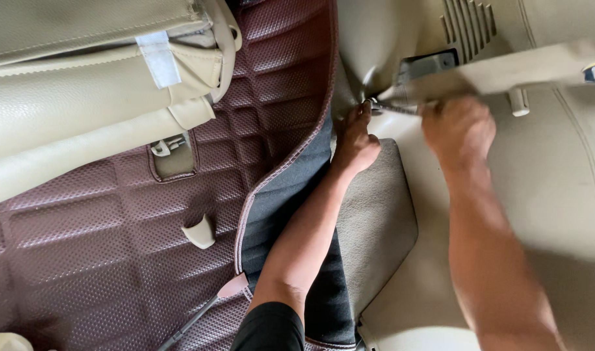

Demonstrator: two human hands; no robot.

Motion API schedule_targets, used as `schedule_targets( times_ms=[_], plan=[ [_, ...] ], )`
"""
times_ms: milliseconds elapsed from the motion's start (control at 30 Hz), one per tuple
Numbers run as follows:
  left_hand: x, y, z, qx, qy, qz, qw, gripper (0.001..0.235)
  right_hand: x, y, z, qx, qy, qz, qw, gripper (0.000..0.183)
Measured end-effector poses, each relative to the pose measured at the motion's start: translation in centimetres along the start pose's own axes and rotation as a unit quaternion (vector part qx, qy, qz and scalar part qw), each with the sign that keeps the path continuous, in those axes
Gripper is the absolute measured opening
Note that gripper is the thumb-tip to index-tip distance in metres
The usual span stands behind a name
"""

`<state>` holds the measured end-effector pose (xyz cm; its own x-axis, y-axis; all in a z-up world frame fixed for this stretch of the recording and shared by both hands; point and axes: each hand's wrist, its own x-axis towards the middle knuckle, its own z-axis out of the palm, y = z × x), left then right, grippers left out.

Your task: The person uses a wrench to tighten a bolt on the seatbelt anchor located at the B-pillar of a vehicle. The person repeatedly turns the wrench to secure the bolt while holding the seatbelt in place.

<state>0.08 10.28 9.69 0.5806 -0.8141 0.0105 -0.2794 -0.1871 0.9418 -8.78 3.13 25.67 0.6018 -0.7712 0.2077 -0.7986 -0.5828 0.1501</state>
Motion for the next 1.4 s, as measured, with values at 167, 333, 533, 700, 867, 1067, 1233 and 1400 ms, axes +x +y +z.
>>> schedule_targets(
  times_ms=[167, 333, 533, 700, 867, 1067, 1233, 1400],
  plan=[
    [0.7, -0.9, -0.1, 0.027, 0.051, 0.071, 0.996, 0.077, -7.3, -2.2, 5.8, -0.049, -0.238, 0.163, 0.956, 0.054],
    [0.9, -1.2, 0.7, -0.078, 0.119, 0.043, 0.989, 0.046, -10.4, -4.1, 10.6, 0.15, -0.062, -0.005, 0.987, 0.043],
    [-0.1, -1.2, 0.2, -0.09, 0.136, 0.05, 0.985, 0.059, -5.4, 0.0, 2.8, 0.007, -0.161, -0.008, 0.987, 0.034],
    [-0.4, 0.4, -0.6, -0.066, 0.045, 0.016, 0.997, 0.07, 0.3, -0.1, -0.1, 0.153, 0.078, -0.048, 0.984, 0.029],
    [0.3, 0.6, -0.7, -0.04, -0.019, -0.019, 0.999, 0.078, 0.2, 0.6, 0.8, 0.111, 0.096, -0.011, 0.989, 0.032],
    [0.5, -1.3, 1.2, -0.001, 0.054, 0.078, 0.995, 0.066, -10.2, -3.6, 7.7, 0.077, -0.066, 0.097, 0.99, 0.031],
    [1.7, -2.8, 2.0, 0.061, 0.094, 0.092, 0.989, 0.044, -10.5, -3.3, 10.4, 0.128, -0.12, 0.074, 0.982, 0.03],
    [-0.2, -1.5, 0.6, -0.141, 0.068, -0.008, 0.988, 0.062, -7.4, 1.0, 2.9, 0.15, -0.069, 0.017, 0.986, 0.023]
  ],
)
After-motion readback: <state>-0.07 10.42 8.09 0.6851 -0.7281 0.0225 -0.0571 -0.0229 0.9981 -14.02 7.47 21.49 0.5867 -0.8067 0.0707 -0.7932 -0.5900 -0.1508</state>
